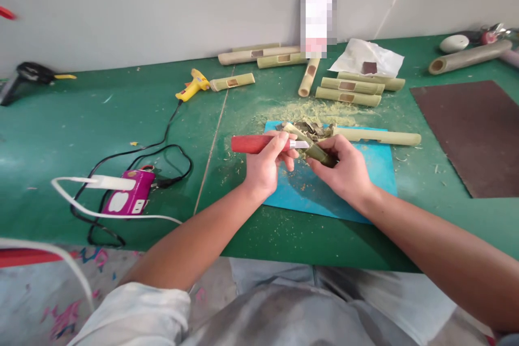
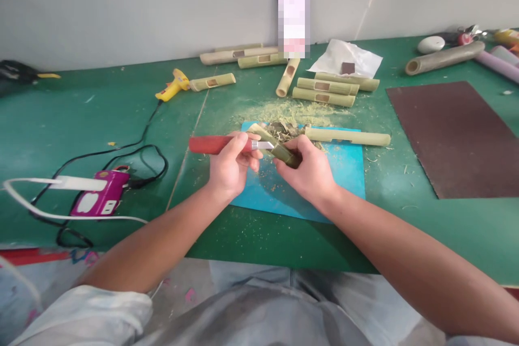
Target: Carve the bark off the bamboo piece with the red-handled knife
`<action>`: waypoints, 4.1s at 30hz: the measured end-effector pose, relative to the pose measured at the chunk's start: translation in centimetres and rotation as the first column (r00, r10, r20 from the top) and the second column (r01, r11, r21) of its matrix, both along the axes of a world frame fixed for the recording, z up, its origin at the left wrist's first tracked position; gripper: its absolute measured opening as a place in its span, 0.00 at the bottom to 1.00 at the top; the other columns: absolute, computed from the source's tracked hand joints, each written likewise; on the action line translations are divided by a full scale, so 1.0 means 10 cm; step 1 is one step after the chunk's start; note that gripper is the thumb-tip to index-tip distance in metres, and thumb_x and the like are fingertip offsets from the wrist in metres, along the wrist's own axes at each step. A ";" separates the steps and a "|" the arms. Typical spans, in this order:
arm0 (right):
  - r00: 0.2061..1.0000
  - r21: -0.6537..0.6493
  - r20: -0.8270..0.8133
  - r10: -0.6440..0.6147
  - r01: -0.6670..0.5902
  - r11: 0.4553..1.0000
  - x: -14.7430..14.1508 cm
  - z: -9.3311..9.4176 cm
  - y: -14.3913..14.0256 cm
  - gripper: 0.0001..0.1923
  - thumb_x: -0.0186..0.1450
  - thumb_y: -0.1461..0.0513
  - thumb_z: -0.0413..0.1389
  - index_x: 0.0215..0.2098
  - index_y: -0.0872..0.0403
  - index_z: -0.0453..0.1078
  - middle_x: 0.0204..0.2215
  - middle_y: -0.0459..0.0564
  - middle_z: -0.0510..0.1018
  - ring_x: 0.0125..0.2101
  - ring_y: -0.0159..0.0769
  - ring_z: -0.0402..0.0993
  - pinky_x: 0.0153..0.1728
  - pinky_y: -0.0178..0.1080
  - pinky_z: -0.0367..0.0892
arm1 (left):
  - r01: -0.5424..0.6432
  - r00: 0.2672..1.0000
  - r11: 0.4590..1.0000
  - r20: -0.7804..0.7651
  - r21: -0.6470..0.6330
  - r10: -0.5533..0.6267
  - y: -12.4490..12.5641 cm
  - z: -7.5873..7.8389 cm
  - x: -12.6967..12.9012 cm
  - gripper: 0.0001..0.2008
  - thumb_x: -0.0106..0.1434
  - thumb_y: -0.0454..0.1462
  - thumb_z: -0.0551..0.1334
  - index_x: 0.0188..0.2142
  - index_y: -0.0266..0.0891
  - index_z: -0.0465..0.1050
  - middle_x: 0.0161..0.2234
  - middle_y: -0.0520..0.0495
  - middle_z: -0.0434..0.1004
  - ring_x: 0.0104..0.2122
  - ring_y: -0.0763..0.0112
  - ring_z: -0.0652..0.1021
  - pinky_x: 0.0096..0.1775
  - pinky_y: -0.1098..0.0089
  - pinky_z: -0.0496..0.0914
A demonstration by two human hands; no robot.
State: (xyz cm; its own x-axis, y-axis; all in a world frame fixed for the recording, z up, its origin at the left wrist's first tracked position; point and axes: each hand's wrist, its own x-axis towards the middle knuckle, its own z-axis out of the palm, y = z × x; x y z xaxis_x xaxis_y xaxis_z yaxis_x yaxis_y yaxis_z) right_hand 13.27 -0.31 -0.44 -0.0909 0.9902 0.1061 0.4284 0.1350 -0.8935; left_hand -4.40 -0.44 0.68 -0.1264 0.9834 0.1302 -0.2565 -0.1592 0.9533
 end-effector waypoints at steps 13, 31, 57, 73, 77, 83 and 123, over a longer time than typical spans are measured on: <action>0.925 0.149 0.366 0.103 -0.167 0.975 -0.01 0.10 -0.07 0.08 0.63 0.54 0.57 0.34 0.51 0.70 0.32 0.52 0.79 0.30 0.39 0.72 0.31 0.40 0.62 | -0.102 0.761 0.721 -0.413 0.686 0.500 -0.09 0.07 -0.10 0.09 0.69 0.42 0.63 0.34 0.42 0.78 0.28 0.54 0.83 0.26 0.78 0.81 0.33 0.75 0.77; 0.976 0.165 0.168 0.136 -0.164 0.973 -0.01 0.13 -0.09 0.10 0.62 0.55 0.59 0.38 0.51 0.73 0.28 0.47 0.77 0.24 0.32 0.67 0.28 0.38 0.63 | -0.008 0.765 0.889 -0.570 0.458 0.300 -0.16 0.03 -0.14 0.11 0.66 0.46 0.66 0.37 0.42 0.80 0.32 0.50 0.86 0.30 0.74 0.83 0.36 0.71 0.78; 0.839 0.088 0.519 0.166 -0.246 0.965 -0.05 0.09 -0.02 0.08 0.64 0.57 0.57 0.32 0.53 0.73 0.32 0.52 0.76 0.33 0.39 0.71 0.33 0.40 0.61 | 0.143 0.725 0.894 -0.660 0.424 0.197 0.10 0.00 -0.02 0.17 0.69 0.46 0.64 0.27 0.40 0.69 0.27 0.52 0.76 0.30 0.73 0.76 0.40 0.66 0.75; 0.810 0.089 0.551 0.203 -0.299 0.950 -0.05 0.06 -0.06 0.05 0.64 0.61 0.59 0.37 0.54 0.71 0.39 0.56 0.77 0.40 0.44 0.73 0.39 0.42 0.67 | 0.077 0.786 0.918 -0.590 0.389 0.184 0.17 -0.12 0.04 0.11 0.69 0.41 0.63 0.30 0.41 0.71 0.27 0.55 0.74 0.28 0.75 0.75 0.58 0.57 0.72; 0.806 0.073 0.553 0.212 -0.301 0.951 -0.07 0.05 -0.07 0.05 0.65 0.61 0.59 0.38 0.54 0.71 0.39 0.56 0.77 0.40 0.44 0.73 0.40 0.42 0.66 | 0.059 0.763 0.916 -0.609 0.397 0.215 0.21 -0.08 0.08 0.13 0.68 0.40 0.63 0.27 0.41 0.69 0.25 0.54 0.72 0.27 0.75 0.73 0.44 0.65 0.74; 0.799 0.006 0.552 0.239 -0.291 0.957 -0.09 0.10 -0.07 0.05 0.66 0.61 0.59 0.39 0.54 0.72 0.40 0.56 0.78 0.41 0.43 0.73 0.39 0.41 0.65 | 0.049 0.782 0.940 -0.598 0.337 0.174 0.33 -0.06 0.23 0.21 0.66 0.42 0.64 0.21 0.40 0.59 0.18 0.56 0.60 0.21 0.77 0.64 0.26 0.72 0.63; 0.814 0.021 0.542 0.208 -0.260 0.965 -0.11 0.12 -0.03 0.07 0.63 0.60 0.62 0.33 0.53 0.69 0.34 0.52 0.76 0.33 0.39 0.69 0.32 0.39 0.57 | -0.021 0.886 0.964 -0.442 0.265 0.141 0.37 -0.11 0.19 0.24 0.68 0.49 0.65 0.21 0.39 0.68 0.20 0.54 0.68 0.22 0.78 0.71 0.29 0.71 0.68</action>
